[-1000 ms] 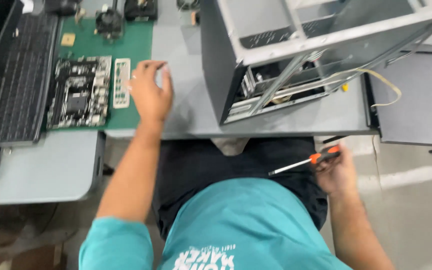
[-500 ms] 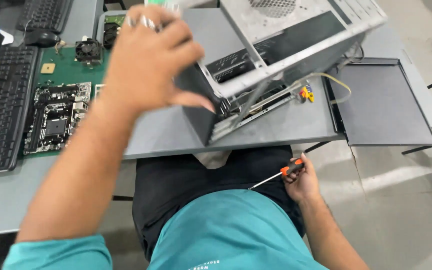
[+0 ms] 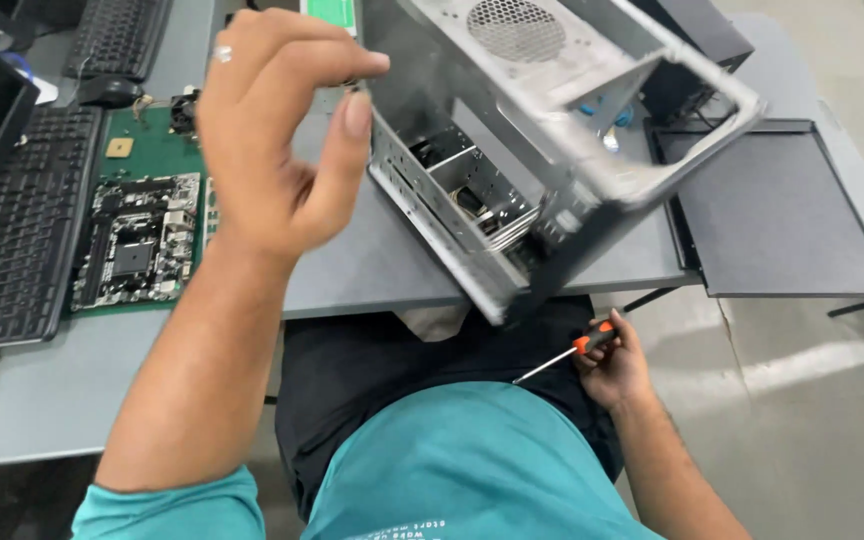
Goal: Disassembling a computer case by removing screws with a screwdriver and taking off panels.
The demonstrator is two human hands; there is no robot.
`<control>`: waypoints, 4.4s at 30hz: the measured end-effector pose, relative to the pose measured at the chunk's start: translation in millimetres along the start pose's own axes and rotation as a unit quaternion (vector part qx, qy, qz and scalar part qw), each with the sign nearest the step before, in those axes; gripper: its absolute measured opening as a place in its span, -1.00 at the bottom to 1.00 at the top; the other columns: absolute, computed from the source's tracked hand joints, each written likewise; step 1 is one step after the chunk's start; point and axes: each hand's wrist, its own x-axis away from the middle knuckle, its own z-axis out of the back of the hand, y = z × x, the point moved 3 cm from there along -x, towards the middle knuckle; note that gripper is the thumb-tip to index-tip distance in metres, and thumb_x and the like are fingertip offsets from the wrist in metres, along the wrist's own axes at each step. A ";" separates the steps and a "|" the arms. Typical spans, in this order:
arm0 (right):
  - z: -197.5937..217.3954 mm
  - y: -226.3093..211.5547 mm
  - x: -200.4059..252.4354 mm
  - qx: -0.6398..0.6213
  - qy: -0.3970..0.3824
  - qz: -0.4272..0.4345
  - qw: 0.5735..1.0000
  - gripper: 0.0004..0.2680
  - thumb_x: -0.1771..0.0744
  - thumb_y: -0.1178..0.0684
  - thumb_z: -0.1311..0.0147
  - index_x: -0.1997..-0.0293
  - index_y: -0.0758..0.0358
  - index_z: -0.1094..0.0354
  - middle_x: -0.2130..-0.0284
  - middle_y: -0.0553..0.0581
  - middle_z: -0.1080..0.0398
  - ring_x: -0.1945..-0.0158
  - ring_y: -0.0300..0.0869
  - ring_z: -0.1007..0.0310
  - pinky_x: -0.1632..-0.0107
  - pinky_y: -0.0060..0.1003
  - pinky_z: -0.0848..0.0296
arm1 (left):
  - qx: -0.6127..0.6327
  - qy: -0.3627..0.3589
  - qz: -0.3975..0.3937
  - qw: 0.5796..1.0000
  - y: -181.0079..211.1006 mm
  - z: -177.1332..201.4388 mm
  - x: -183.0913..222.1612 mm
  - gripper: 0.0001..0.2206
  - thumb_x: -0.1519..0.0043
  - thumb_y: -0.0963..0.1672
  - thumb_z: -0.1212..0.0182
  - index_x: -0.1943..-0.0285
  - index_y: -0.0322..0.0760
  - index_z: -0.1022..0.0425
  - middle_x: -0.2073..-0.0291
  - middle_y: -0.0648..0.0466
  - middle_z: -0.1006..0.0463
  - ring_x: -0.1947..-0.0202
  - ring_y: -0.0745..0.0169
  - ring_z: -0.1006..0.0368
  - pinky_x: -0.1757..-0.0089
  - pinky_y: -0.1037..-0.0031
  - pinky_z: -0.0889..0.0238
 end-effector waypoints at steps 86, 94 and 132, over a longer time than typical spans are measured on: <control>-174.4 -130.3 82.4 0.829 0.198 0.446 0.275 -0.55 -0.41 -0.36 0.03 0.52 0.21 -0.22 0.58 0.16 -0.34 0.42 0.14 -0.29 0.38 -0.05 -0.25 | -0.001 -0.582 0.234 0.778 -15.5 -179.3 125.6 -0.82 -0.11 -0.32 0.17 0.22 -0.28 -0.28 0.43 0.03 -0.39 0.45 -0.06 -0.36 0.51 0.20 -0.27; -198.6 -137.1 96.4 0.871 0.155 0.288 0.367 -0.69 -0.33 -0.20 -0.06 0.41 0.30 -0.29 0.60 0.24 -0.33 0.46 0.17 -0.32 0.44 -0.04 -0.27 | 0.010 -0.619 0.238 0.749 -17.6 -180.0 124.4 -0.75 -0.13 -0.32 0.28 0.15 -0.23 -0.26 0.31 0.07 -0.42 0.30 -0.05 -0.37 0.37 0.20 -0.32; -205.2 -136.3 113.5 0.910 0.198 0.245 0.268 -0.50 -0.42 -0.40 0.39 0.27 0.27 -0.36 0.43 0.34 -0.42 0.24 0.25 -0.37 0.29 0.04 -0.31 | 0.015 -0.611 0.235 0.756 -14.4 -173.1 119.9 -0.77 -0.11 -0.35 0.24 0.18 -0.28 -0.25 0.39 0.05 -0.37 0.40 0.01 -0.36 0.41 0.25 -0.34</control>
